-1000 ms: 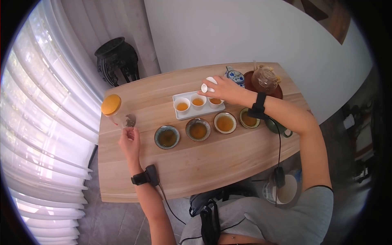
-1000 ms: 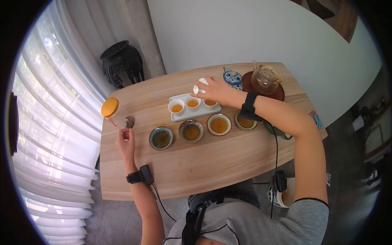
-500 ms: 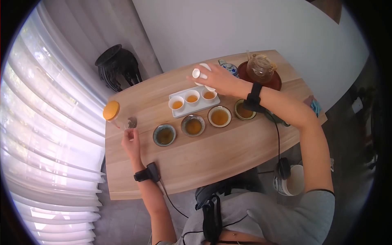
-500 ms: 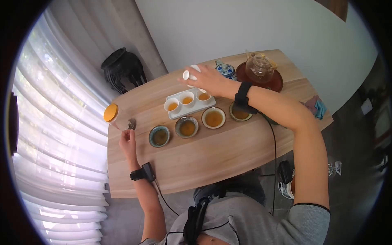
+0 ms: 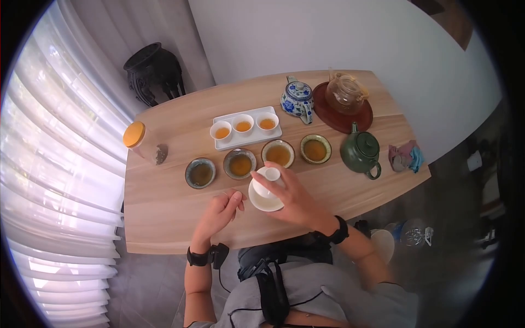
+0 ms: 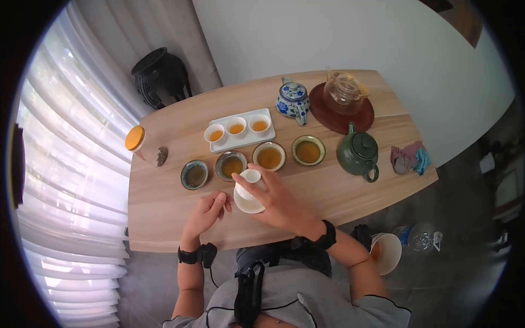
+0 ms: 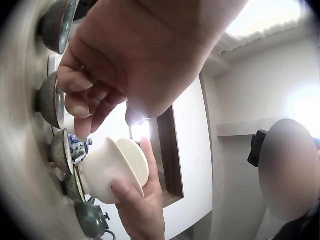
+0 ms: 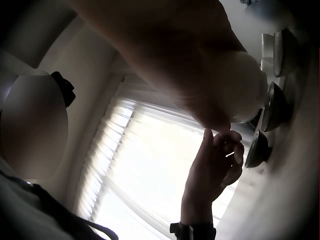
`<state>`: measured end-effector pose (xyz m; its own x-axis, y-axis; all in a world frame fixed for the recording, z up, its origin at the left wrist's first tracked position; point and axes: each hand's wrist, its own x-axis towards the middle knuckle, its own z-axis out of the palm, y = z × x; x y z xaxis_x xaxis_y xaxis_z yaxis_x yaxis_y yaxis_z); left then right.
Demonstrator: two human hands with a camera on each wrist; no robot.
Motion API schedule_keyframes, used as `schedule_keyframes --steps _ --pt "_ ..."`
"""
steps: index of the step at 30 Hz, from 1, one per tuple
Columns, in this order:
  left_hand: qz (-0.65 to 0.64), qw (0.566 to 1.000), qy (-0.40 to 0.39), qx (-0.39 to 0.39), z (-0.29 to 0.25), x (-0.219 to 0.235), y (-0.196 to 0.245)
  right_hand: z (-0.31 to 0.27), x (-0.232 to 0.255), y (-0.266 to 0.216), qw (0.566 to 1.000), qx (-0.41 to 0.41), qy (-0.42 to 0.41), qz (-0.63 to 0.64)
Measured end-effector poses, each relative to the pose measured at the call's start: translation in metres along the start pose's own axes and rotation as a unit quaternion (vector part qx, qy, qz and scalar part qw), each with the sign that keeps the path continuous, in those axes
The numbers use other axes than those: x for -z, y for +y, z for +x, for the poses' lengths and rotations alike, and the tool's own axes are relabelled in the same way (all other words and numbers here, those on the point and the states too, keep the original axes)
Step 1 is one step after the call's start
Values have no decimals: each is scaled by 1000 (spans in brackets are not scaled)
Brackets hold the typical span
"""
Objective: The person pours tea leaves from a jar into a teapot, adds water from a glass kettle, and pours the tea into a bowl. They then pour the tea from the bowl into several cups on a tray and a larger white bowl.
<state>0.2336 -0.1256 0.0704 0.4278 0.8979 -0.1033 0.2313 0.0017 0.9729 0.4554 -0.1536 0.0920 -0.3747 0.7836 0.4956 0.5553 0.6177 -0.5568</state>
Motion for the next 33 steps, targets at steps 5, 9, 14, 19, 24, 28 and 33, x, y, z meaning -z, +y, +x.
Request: schedule_keyframes --steps 5,9,14,19,24,28,33 --pt "11 997 -13 76 -2 -21 -20 -20 -37 8 999 7 33 -7" --pt "65 996 42 50 -6 -28 -32 -28 -55 10 999 1 33 18" --pt "126 989 83 5 -8 -29 -33 -32 -67 14 999 3 42 -8" --pt "139 985 105 -13 -8 -29 -37 -34 -70 15 1000 -8 12 -10" --pt "147 982 116 -24 -8 -28 -34 -33 -65 14 1000 -11 -16 -19" --pt "167 976 130 -54 -7 -28 -41 -36 -66 12 997 -2 -34 -65" --pt "181 972 133 -66 -8 -29 -43 -36 -62 9 994 -14 -39 -101"
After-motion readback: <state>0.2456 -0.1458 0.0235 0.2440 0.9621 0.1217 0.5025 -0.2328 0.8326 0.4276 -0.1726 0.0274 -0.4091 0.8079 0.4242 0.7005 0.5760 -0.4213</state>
